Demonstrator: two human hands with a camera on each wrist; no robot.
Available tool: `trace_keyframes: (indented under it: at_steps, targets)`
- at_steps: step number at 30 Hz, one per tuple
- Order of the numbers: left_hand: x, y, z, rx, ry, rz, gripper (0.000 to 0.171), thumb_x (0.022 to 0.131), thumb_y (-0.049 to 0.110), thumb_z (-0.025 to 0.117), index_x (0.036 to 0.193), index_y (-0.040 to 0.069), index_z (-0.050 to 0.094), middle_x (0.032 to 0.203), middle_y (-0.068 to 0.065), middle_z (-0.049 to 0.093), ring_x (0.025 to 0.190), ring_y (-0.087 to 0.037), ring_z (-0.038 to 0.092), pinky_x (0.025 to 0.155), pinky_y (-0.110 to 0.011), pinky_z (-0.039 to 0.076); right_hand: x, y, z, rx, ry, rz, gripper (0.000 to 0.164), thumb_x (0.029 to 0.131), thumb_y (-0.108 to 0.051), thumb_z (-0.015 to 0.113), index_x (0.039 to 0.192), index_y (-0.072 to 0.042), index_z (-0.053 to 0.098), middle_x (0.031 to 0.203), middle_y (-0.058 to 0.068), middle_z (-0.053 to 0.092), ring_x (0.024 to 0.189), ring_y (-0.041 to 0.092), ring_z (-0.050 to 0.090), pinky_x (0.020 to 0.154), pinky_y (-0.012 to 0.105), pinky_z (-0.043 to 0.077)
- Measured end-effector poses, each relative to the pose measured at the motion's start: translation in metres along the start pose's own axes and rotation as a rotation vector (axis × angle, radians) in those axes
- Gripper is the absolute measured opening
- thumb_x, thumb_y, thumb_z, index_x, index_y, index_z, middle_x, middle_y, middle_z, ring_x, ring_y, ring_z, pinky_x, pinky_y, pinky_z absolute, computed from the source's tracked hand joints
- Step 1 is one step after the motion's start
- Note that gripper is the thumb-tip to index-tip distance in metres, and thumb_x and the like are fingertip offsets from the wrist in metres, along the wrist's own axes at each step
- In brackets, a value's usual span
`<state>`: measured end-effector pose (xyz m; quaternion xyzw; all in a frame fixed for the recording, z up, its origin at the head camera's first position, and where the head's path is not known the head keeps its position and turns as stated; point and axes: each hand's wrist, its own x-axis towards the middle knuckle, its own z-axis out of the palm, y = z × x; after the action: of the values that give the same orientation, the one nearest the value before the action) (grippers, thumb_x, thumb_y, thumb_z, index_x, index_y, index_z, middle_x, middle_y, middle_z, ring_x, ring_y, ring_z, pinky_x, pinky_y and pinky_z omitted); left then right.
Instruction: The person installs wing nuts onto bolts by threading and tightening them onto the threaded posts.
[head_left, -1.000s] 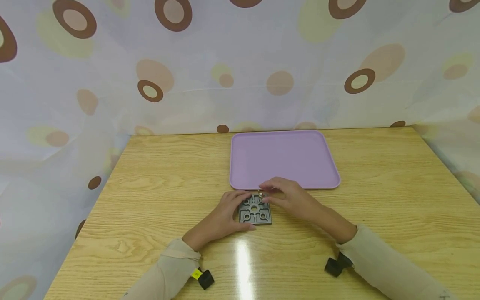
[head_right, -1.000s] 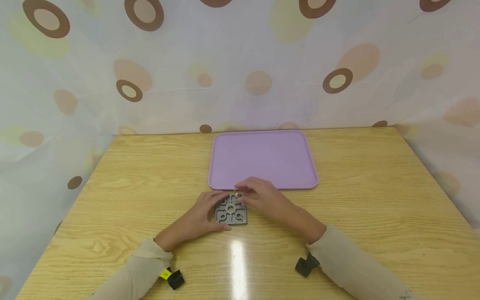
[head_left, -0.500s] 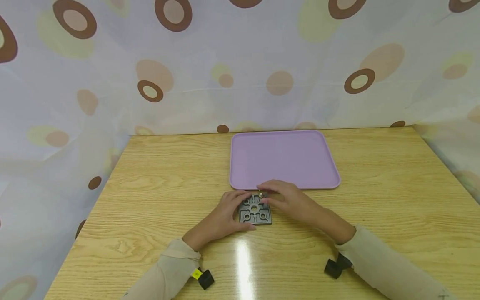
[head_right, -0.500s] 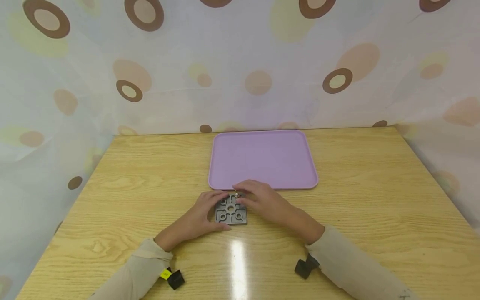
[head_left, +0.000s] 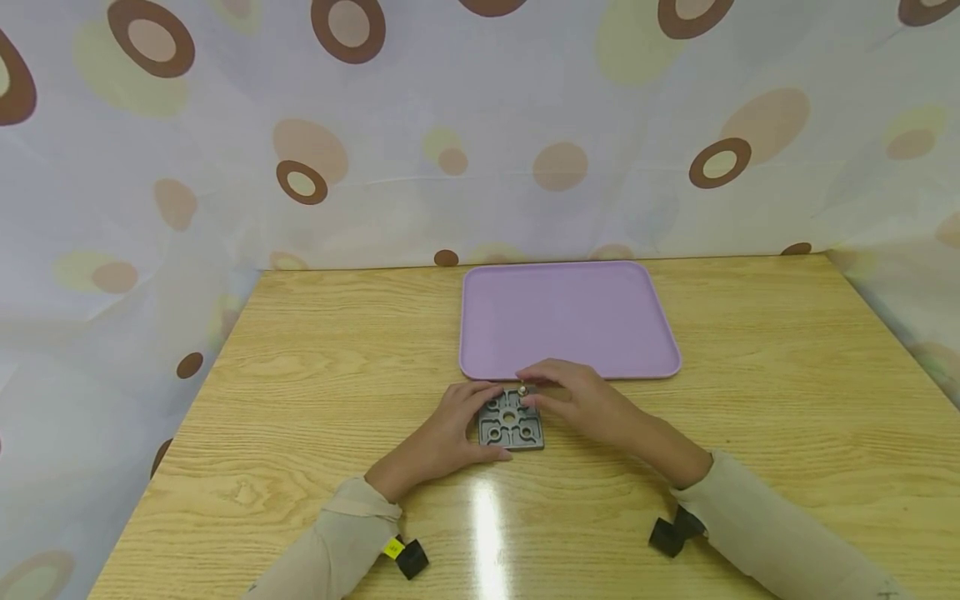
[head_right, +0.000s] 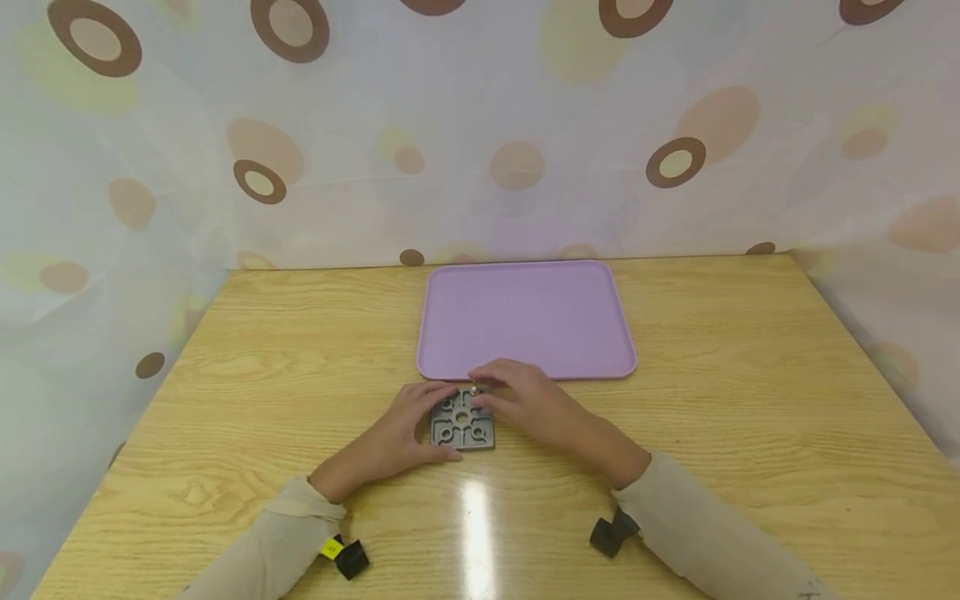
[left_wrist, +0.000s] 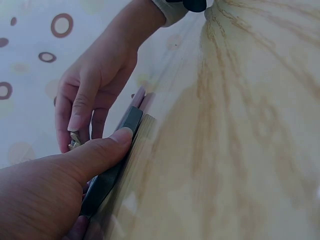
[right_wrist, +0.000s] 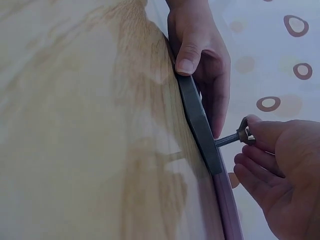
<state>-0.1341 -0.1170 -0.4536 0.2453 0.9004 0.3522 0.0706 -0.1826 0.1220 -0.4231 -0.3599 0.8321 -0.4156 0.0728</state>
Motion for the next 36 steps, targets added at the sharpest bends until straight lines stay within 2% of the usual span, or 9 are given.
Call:
trace_keyframes:
  at_steps: [5,10,18,21,26,31,36]
  targets:
    - [-0.0005,0.0003,0.0002,0.005,0.008,0.009,0.089,0.073,0.051,0.073,0.144,0.013,0.035,0.142,0.0,0.032,0.126,-0.016,0.026,0.102,-0.04,0.032,0.0006,0.0006,-0.001,-0.027,0.045,-0.022,0.032,0.088,-0.025,0.063,0.115,-0.007,0.063,0.111,0.001,0.064,0.102,0.011,0.058,0.09,0.029,0.045]
    - [-0.0007,0.0009,0.0002,0.007,0.018,0.019,0.089,0.073,0.05,0.074,0.143,0.012,0.035,0.142,0.0,0.033,0.125,-0.016,0.027,0.102,-0.04,0.032,0.0012,0.0011,-0.0019,-0.051,0.091,-0.02,0.024,0.088,-0.022,0.064,0.109,-0.009,0.066,0.104,-0.004,0.065,0.099,0.008,0.058,0.089,0.028,0.045]
    - [-0.0002,0.0,0.0008,0.014,0.019,0.02,0.089,0.073,0.05,0.074,0.144,0.013,0.035,0.142,0.0,0.033,0.126,-0.016,0.026,0.102,-0.04,0.031,0.0004,-0.0008,-0.0045,-0.047,0.121,-0.041,0.01,0.087,-0.014,0.065,0.097,-0.013,0.069,0.093,-0.01,0.065,0.091,0.007,0.06,0.081,0.026,0.048]
    - [-0.0003,-0.0004,0.001,0.013,0.02,0.019,0.089,0.073,0.051,0.073,0.144,0.013,0.035,0.142,0.0,0.033,0.125,-0.016,0.027,0.101,-0.04,0.032,0.0002,-0.0015,-0.0049,-0.035,0.118,-0.054,0.009,0.086,-0.011,0.066,0.094,-0.013,0.069,0.09,-0.009,0.066,0.088,0.008,0.061,0.078,0.025,0.049]
    - [-0.0002,-0.0007,0.001,0.015,0.02,0.019,0.089,0.073,0.053,0.072,0.144,0.014,0.035,0.142,0.001,0.033,0.125,-0.015,0.027,0.101,-0.04,0.033,-0.0001,-0.0024,-0.0055,-0.011,0.089,-0.025,0.009,0.086,-0.01,0.065,0.094,-0.013,0.068,0.092,-0.007,0.066,0.088,0.008,0.061,0.078,0.021,0.049]
    - [-0.0003,-0.0001,0.0007,0.014,0.018,0.017,0.089,0.073,0.054,0.072,0.144,0.015,0.034,0.142,0.001,0.032,0.125,-0.015,0.027,0.101,-0.04,0.033,0.0002,-0.0022,-0.0054,-0.004,0.067,0.013,0.007,0.087,-0.013,0.065,0.092,-0.015,0.068,0.091,-0.009,0.065,0.088,0.007,0.061,0.078,0.021,0.049]
    - [-0.0005,-0.0001,0.0009,0.008,0.017,0.021,0.088,0.074,0.053,0.072,0.144,0.016,0.034,0.142,0.002,0.033,0.124,-0.014,0.027,0.1,-0.039,0.034,0.0003,-0.0012,-0.004,0.018,0.051,0.013,0.006,0.085,-0.017,0.067,0.091,-0.017,0.067,0.089,-0.011,0.065,0.086,0.006,0.061,0.077,0.021,0.05]
